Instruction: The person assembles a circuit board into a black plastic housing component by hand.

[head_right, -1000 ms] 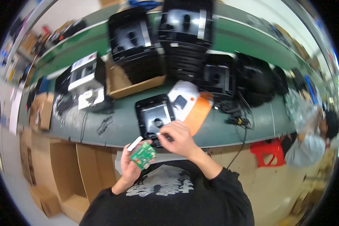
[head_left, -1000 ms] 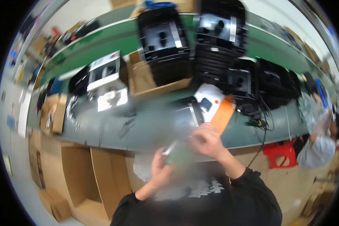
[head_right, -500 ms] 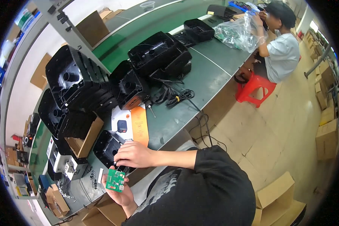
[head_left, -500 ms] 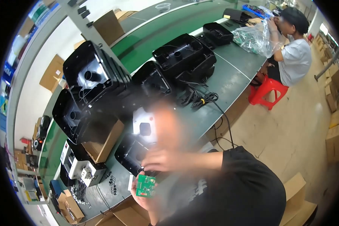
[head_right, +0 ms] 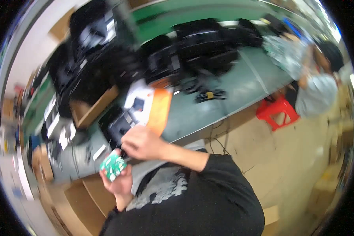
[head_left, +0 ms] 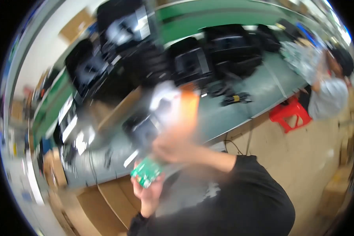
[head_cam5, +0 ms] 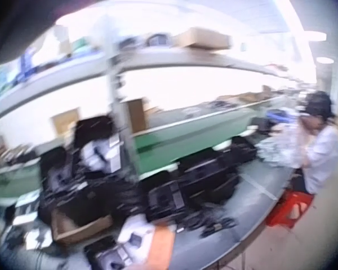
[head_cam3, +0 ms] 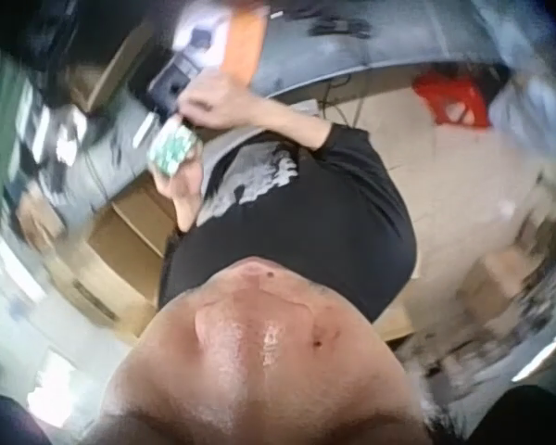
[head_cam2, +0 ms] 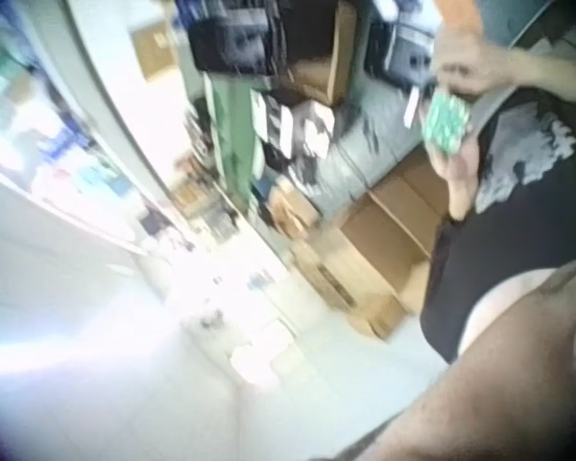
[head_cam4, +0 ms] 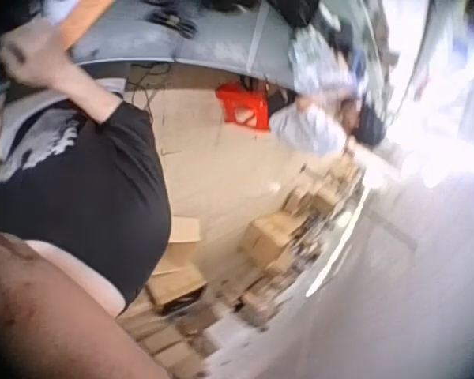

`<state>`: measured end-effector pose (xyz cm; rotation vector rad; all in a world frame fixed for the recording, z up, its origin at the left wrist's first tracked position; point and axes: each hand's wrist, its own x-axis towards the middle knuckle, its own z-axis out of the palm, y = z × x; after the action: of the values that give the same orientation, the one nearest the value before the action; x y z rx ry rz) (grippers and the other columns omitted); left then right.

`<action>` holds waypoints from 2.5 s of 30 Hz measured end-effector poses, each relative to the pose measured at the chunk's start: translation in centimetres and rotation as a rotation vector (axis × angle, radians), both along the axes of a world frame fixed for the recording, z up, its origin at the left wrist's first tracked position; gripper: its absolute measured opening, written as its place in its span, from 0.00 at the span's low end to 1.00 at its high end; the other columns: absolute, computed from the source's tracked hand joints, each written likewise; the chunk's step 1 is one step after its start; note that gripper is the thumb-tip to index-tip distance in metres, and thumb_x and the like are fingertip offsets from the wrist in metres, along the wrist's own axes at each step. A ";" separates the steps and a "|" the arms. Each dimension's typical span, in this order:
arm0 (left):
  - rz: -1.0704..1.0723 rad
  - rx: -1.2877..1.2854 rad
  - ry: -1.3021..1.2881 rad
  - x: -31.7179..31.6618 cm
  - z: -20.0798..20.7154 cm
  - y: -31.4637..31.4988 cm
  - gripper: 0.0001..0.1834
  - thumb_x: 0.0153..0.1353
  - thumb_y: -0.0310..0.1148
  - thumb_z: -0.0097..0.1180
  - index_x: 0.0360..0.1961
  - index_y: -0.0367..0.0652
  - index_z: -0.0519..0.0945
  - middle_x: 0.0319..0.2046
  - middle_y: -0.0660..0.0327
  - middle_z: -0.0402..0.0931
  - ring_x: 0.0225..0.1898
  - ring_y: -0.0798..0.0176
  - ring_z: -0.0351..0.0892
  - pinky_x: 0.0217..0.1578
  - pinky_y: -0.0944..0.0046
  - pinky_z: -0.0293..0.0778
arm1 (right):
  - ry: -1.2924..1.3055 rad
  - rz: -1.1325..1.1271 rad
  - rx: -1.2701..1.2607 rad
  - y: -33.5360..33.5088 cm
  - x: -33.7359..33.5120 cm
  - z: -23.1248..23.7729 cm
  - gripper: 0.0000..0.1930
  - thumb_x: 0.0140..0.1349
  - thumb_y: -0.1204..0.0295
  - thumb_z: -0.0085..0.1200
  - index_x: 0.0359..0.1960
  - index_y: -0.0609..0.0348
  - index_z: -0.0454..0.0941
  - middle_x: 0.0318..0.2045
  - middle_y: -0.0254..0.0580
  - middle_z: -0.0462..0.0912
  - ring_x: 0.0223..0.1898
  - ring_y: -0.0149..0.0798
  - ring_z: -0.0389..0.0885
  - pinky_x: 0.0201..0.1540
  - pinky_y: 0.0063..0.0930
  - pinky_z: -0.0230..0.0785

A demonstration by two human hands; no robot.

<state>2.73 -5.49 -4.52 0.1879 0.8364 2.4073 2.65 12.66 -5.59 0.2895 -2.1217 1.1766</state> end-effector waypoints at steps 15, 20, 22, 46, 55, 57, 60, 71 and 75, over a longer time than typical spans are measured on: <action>-0.206 0.215 -0.106 -2.4 0.6 -1.2 0.36 0.56 0.52 0.55 0.58 0.44 0.57 0.59 0.39 0.56 0.43 0.53 0.75 0.39 0.59 0.74 | -0.113 -0.087 0.032 0.7 -0.6 1.0 0.07 0.45 0.82 0.59 0.26 0.62 0.75 0.24 0.40 0.78 0.27 0.40 0.75 0.34 0.28 0.65; -0.208 0.230 -0.099 -2.8 0.6 -1.8 0.37 0.55 0.49 0.58 0.59 0.44 0.56 0.59 0.37 0.55 0.47 0.49 0.74 0.42 0.56 0.76 | -0.129 -0.131 0.117 0.3 -0.3 1.2 0.06 0.46 0.82 0.58 0.27 0.62 0.74 0.24 0.40 0.78 0.28 0.40 0.75 0.36 0.29 0.64; -0.205 0.240 -0.080 -2.8 0.5 -1.9 0.37 0.55 0.48 0.58 0.59 0.45 0.55 0.60 0.38 0.54 0.48 0.49 0.73 0.43 0.54 0.75 | -0.122 -0.129 0.141 0.2 -0.4 1.2 0.06 0.47 0.82 0.57 0.27 0.62 0.73 0.24 0.40 0.77 0.28 0.40 0.75 0.36 0.29 0.64; -0.342 0.454 -0.115 -3.0 -0.4 -2.1 0.33 0.58 0.49 0.54 0.57 0.42 0.56 0.58 0.34 0.52 0.51 0.46 0.72 0.41 0.56 0.79 | -0.145 -0.095 0.026 0.7 0.2 0.2 0.05 0.50 0.82 0.53 0.28 0.62 0.70 0.24 0.42 0.75 0.28 0.39 0.71 0.36 0.27 0.65; -0.321 0.541 -0.133 -2.7 -0.7 -1.8 0.30 0.61 0.51 0.47 0.57 0.43 0.57 0.57 0.35 0.57 0.46 0.48 0.74 0.38 0.58 0.77 | -0.139 -0.100 0.002 0.8 0.2 0.1 0.05 0.50 0.82 0.53 0.27 0.63 0.70 0.25 0.43 0.75 0.29 0.39 0.72 0.37 0.27 0.65; -0.316 0.546 -0.121 -2.6 -0.7 -1.6 0.29 0.62 0.53 0.44 0.56 0.43 0.60 0.56 0.37 0.61 0.42 0.51 0.75 0.36 0.58 0.75 | -0.145 -0.103 0.005 0.8 0.2 0.1 0.05 0.50 0.82 0.54 0.27 0.63 0.70 0.25 0.43 0.75 0.29 0.39 0.72 0.37 0.27 0.66; -0.288 0.600 -0.090 -2.4 -1.3 -1.4 0.30 0.62 0.56 0.40 0.56 0.44 0.60 0.56 0.38 0.61 0.41 0.52 0.75 0.34 0.61 0.74 | -0.147 -0.103 0.004 0.8 0.2 0.0 0.05 0.51 0.82 0.54 0.27 0.63 0.70 0.25 0.43 0.75 0.29 0.39 0.72 0.37 0.27 0.66; -0.314 0.532 -0.173 -2.5 -0.8 -1.6 0.31 0.61 0.55 0.44 0.56 0.44 0.56 0.57 0.40 0.60 0.31 0.56 0.75 0.31 0.64 0.70 | -0.143 -0.085 -0.016 1.0 0.3 -0.1 0.03 0.52 0.81 0.53 0.28 0.64 0.72 0.24 0.43 0.76 0.29 0.39 0.74 0.38 0.27 0.66; -0.309 0.536 -0.210 -2.5 -0.8 -1.5 0.32 0.60 0.54 0.47 0.57 0.44 0.56 0.57 0.38 0.58 0.34 0.53 0.76 0.32 0.62 0.73 | -0.136 -0.083 0.008 1.0 0.1 -0.1 0.04 0.52 0.81 0.54 0.29 0.64 0.73 0.25 0.43 0.77 0.29 0.39 0.74 0.38 0.27 0.66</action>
<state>0.19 -7.00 -5.36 0.2428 0.0473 2.2520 2.75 13.67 -5.68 0.1263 -2.2341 1.1684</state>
